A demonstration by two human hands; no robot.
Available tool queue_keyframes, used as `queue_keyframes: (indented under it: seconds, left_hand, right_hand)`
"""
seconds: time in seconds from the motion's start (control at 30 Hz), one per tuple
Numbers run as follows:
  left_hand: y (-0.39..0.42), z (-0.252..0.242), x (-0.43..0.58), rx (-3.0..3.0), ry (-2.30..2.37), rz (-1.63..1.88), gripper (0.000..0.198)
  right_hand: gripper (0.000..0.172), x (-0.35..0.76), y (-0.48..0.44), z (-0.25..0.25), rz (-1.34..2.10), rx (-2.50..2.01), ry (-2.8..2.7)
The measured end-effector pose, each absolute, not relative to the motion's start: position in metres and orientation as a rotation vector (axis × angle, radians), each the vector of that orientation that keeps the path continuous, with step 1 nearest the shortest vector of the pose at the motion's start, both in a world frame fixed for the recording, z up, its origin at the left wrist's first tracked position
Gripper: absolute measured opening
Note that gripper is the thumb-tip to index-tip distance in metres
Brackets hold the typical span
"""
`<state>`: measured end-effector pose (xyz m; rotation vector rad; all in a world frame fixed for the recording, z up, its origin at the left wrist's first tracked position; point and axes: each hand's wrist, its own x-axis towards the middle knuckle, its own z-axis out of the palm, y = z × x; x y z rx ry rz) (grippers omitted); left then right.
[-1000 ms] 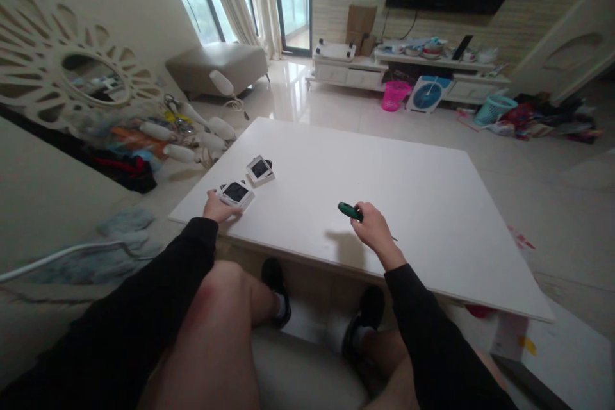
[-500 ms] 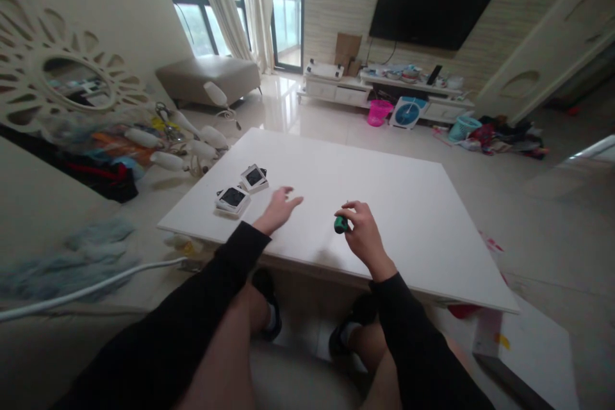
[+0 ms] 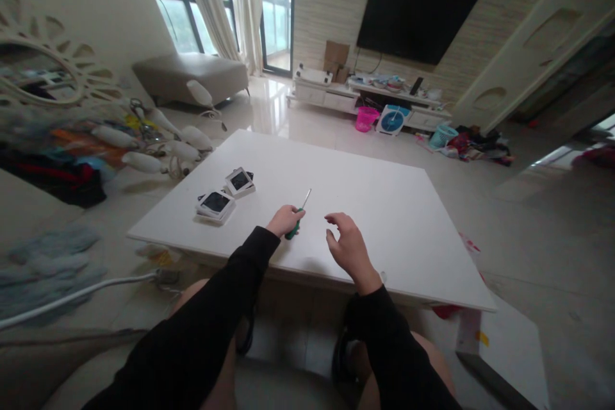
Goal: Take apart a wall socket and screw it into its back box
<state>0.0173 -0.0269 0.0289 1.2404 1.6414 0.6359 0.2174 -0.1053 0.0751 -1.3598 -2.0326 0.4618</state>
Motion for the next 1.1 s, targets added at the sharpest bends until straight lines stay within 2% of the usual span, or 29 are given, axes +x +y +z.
queue_keyframes:
  seconds: [0.13,0.3,0.6,0.73,0.8,0.87,0.93,1.0,1.1]
  left_hand:
    - [-0.018,0.006,-0.03,1.419,1.988,0.439,0.019]
    - [-0.027,-0.013,-0.044,1.543,2.149,0.186,0.022]
    - [-0.034,-0.018,-0.038,1.617,2.243,0.091,0.043]
    - [-0.042,-0.001,-0.017,1.61,2.337,0.261,0.058]
    - [-0.048,0.009,0.004,1.596,2.128,0.501,0.059]
    - [-0.055,0.018,0.028,1.551,1.658,0.764,0.055]
    - [-0.062,0.024,0.051,1.337,1.228,0.937,0.062]
    - [-0.067,0.029,0.068,1.094,0.997,0.964,0.071]
    - [-0.065,0.03,0.08,0.89,0.909,0.928,0.076]
  right_hand:
    - [0.023,0.214,-0.098,0.069,0.497,-1.402,-2.128]
    - [0.022,0.208,-0.106,0.066,0.692,-1.484,-2.373]
    - [0.05,0.209,-0.118,0.064,0.832,-1.418,-2.435]
    - [0.057,0.208,-0.112,0.05,0.802,-1.437,-2.259]
    - [0.065,0.204,-0.11,0.044,0.816,-1.416,-2.141]
    - [0.073,0.196,-0.108,0.044,0.889,-1.384,-2.055]
    - [0.082,0.188,-0.106,0.047,1.016,-1.348,-2.007]
    - [0.088,0.181,-0.104,0.052,1.138,-1.306,-1.96]
    - [0.091,0.178,-0.1,0.054,1.203,-1.292,-1.887]
